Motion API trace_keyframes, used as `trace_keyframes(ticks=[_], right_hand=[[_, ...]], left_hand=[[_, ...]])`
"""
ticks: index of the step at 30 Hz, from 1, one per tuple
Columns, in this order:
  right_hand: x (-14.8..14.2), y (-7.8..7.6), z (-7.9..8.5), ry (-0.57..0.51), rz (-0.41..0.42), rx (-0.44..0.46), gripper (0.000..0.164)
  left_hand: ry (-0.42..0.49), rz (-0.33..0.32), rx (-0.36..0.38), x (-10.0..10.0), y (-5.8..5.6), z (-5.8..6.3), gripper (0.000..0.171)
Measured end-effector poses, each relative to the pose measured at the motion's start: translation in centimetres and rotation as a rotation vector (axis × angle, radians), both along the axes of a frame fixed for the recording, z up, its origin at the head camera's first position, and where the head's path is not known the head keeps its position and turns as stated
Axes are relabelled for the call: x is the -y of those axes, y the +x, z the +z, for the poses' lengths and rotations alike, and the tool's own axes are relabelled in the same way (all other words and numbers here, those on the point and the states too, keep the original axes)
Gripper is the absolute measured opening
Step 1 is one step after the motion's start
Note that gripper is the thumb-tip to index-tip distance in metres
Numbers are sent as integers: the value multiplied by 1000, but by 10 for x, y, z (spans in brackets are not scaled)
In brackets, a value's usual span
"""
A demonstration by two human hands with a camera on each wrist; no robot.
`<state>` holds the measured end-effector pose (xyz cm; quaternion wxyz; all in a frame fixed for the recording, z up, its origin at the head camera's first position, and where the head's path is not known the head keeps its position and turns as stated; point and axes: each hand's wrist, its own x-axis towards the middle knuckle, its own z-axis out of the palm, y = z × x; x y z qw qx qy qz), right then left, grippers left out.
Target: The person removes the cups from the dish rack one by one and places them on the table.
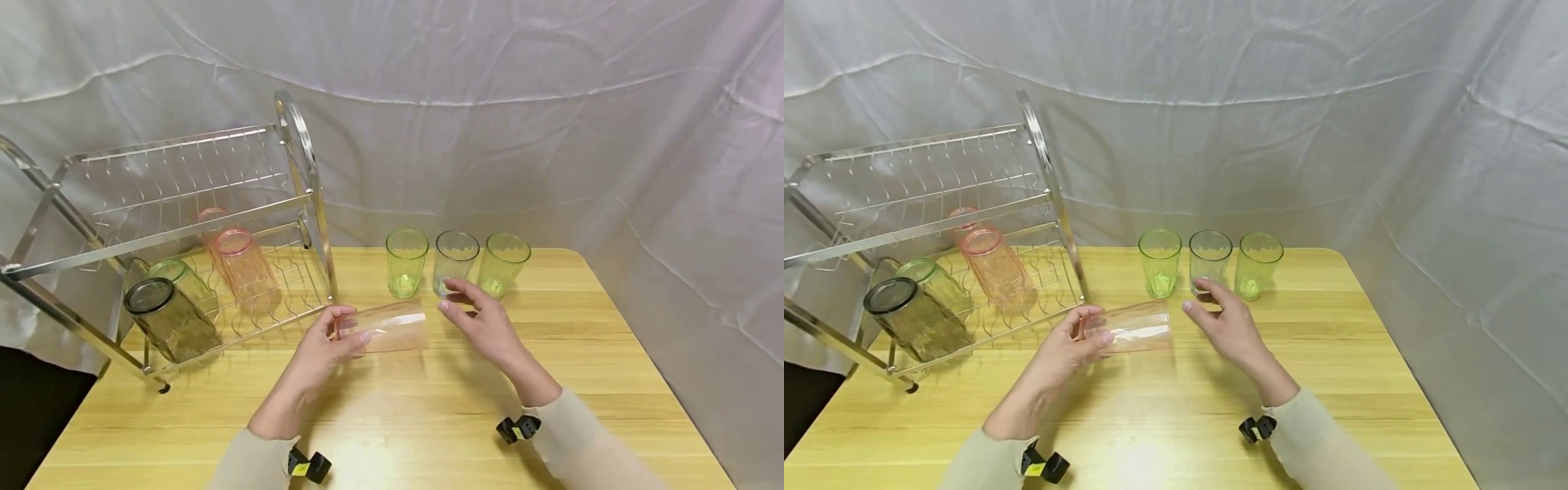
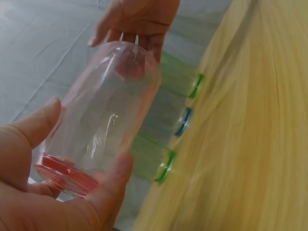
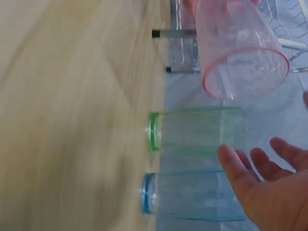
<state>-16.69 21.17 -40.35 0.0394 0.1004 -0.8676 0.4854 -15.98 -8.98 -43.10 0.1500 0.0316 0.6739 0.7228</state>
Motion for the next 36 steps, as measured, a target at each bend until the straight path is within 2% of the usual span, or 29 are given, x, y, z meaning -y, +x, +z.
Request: trace_keyframes(ticks=[2,7,13,19,24,31,36], right_hand=[[3,3,-2,-35,76,42,63],[7,8,-5,-122,239,130,83],[11,11,-7,-191,314,171,95],[12,14,-10,-261,317,187,90],[11,15,-9,-272,305,171,85],[9,18,-9,-186,274,95,86],[11,21,-6,-145,252,70,87]], left_hand=[[44,-15,14,-3,-1,-2,56],[87,-32,38,-10,-3,-8,53],[147,-71,75,-17,-6,-10,55],[195,-102,99,-19,-6,-9,56],[204,-120,105,-21,-6,-10,56],[122,-121,95,-24,-6,-11,60],[80,-111,53,-26,-4,-12,61]])
